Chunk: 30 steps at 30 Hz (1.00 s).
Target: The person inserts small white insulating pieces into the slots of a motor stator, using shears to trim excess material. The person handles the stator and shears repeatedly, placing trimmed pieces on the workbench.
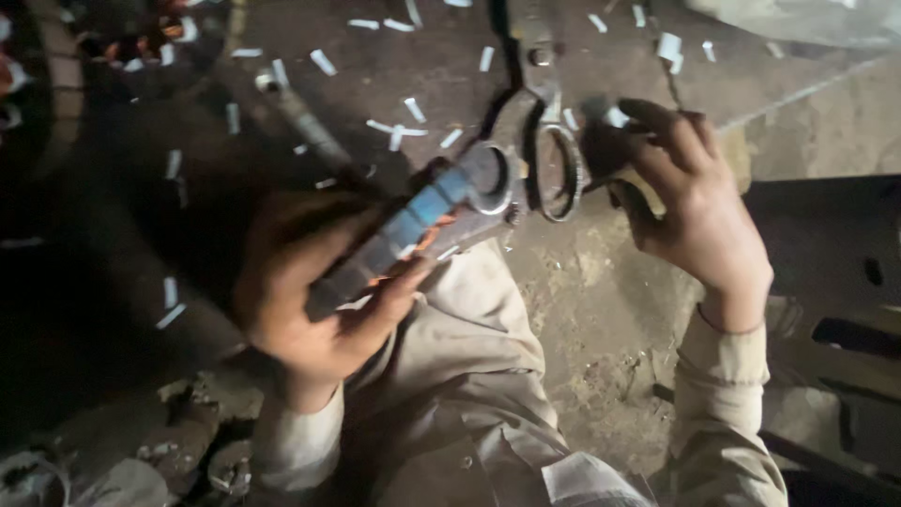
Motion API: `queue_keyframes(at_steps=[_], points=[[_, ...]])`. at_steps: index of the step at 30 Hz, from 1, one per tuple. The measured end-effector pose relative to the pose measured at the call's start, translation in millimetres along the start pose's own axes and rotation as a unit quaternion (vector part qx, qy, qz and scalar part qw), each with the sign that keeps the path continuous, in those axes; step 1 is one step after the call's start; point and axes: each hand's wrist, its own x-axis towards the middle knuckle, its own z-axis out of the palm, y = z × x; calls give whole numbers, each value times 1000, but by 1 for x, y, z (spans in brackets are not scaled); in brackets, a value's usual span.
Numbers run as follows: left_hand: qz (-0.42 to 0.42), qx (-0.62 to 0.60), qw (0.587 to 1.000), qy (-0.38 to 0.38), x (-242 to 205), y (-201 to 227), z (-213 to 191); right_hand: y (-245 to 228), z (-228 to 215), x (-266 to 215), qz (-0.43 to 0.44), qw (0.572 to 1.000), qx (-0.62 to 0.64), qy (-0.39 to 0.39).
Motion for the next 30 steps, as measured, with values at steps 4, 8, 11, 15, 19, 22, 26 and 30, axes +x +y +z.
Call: queue_keyframes(at_steps=[4,8,11,15,19,22,26,30], points=[[-26,-15,999,22,-11,-2,3,14,-2,-3,-26,1000,8,-10],[-44,-37,998,35,-16,-4,5,27,-3,-15,-14,1000,14,-15],[-41,-41,997,54,-14,-3,6,25,-7,-12,-16,1000,-11,-6],[-20,3,999,51,-7,1,7,0,-25,-4,-46,998,-49,20],[-3,21,999,29,-5,0,2,-23,-18,-2,46,981,82,167],[34,14,999,2,-1,-4,1,-26,0,9,-40,937,215,272],[32,-2,999,6,4,-2,0,-59,19,29,-108,877,352,307],[56,13,998,-10,6,-4,-5,-87,25,44,-81,884,360,288]])
